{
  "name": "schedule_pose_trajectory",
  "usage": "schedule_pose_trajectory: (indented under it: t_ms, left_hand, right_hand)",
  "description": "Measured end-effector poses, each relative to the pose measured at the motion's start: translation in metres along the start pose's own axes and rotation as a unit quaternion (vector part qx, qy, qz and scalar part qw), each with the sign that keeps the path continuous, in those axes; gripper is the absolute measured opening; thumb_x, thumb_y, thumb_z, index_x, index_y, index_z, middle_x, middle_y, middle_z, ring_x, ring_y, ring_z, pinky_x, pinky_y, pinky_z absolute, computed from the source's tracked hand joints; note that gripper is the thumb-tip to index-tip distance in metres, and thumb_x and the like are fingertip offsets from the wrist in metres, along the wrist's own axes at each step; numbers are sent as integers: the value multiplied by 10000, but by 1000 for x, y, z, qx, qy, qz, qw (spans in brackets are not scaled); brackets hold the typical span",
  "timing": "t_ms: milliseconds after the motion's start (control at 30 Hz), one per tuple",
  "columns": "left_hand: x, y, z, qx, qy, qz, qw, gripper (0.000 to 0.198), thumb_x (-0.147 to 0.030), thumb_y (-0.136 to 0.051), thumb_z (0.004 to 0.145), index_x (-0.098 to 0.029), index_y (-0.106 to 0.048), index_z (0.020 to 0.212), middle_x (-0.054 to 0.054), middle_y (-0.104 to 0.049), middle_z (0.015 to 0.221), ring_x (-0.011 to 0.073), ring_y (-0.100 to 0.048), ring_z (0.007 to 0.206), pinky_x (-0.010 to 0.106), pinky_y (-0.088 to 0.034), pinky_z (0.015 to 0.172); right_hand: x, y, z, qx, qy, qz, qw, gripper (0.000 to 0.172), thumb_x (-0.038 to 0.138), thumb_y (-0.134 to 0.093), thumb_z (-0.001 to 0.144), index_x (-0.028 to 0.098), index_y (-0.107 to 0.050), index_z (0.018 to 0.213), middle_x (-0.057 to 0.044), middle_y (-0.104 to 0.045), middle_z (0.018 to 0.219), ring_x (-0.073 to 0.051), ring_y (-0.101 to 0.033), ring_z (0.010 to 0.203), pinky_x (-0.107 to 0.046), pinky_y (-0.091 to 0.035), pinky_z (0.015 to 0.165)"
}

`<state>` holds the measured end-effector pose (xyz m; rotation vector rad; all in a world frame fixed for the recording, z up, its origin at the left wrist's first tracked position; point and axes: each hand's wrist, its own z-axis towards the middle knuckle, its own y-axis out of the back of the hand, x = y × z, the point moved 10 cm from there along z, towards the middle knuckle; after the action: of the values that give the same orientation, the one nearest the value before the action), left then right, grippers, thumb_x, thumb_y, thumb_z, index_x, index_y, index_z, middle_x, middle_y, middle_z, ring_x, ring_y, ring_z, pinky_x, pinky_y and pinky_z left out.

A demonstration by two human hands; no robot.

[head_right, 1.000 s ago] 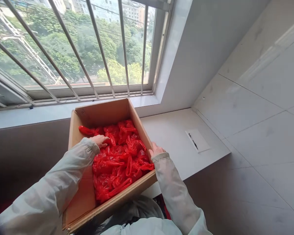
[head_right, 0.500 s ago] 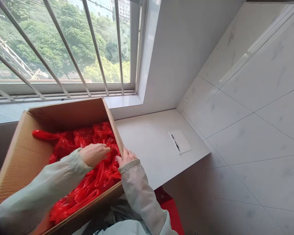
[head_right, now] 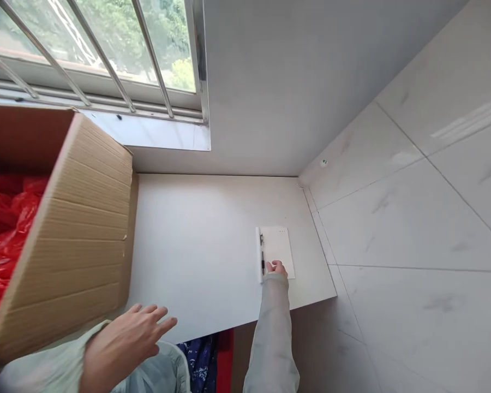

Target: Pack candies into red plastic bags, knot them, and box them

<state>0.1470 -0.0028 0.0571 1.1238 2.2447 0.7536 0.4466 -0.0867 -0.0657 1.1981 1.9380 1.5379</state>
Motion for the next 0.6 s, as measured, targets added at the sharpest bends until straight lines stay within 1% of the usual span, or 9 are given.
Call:
schedule_pose_trajectory:
  t_ms: [33,67,133,233,333,400,467,533,600]
  left_hand:
    - [-4,-5,18,9,15,-9,1000,264,-112,-689,785,-212,-720,1027,134,-720,1009,324,-682,954,449,-504,810]
    - [-5,-7,36,4,32,-16,999,249,-99,-692,778,-205,-724,1001,138,-720,996,320,-684,942,434,-499,798]
    - [-4,-9,66,-18,60,-29,998,199,-88,-664,796,-192,-719,956,151,-710,978,319,-677,933,429,-478,790]
    - [-4,-12,100,-52,76,-38,995,144,-110,-625,837,-190,-696,933,152,-691,972,307,-653,951,435,-451,813]
    - [-7,-18,128,-54,63,-38,996,161,-90,-613,844,-185,-688,952,139,-693,972,285,-656,943,426,-462,825]
    - [-8,-22,143,-46,50,-35,997,187,-57,-590,849,-170,-689,959,141,-699,970,283,-662,936,428,-477,827]
    - [-4,-25,154,-45,40,-36,998,200,-40,-578,848,-156,-685,971,139,-702,976,285,-664,937,422,-493,822]
    - [5,-26,162,-58,38,-44,997,222,-29,-567,846,-147,-669,1003,129,-700,994,280,-668,933,403,-511,800]
    - [20,-29,166,-77,47,-56,994,235,-10,-543,843,-143,-655,1001,113,-697,980,266,-675,891,379,-527,755]
  right_hand:
    - [-9,-13,12,20,-15,-8,1000,264,402,-538,966,160,-638,1001,-30,-680,901,-132,-641,760,-307,-540,722]
    - [-13,-25,22,39,-26,-14,999,248,385,-548,958,158,-632,1006,-37,-680,905,-143,-647,782,-303,-532,722]
    - [-13,-47,36,69,-25,-23,997,215,353,-574,929,160,-617,1013,-56,-680,922,-171,-663,828,-287,-507,698]
    - [-6,-69,42,95,-7,-26,995,125,299,-563,903,199,-598,970,-86,-677,965,-211,-674,856,-280,-449,630]
    - [2,-83,42,114,12,-13,993,65,289,-547,891,227,-567,888,-86,-676,939,-236,-662,845,-288,-396,604]
    - [12,-93,42,130,29,7,991,72,289,-569,870,234,-541,833,-59,-674,865,-236,-650,823,-285,-370,601]
    - [28,-105,42,147,46,31,988,110,290,-598,843,239,-518,787,-31,-665,795,-226,-636,789,-278,-349,598]
    - [49,-117,41,163,60,60,983,154,297,-626,816,240,-501,747,-12,-651,739,-211,-620,744,-271,-335,591]
    - [75,-128,39,177,78,97,976,193,297,-659,782,239,-490,710,2,-630,686,-196,-597,692,-264,-325,581]
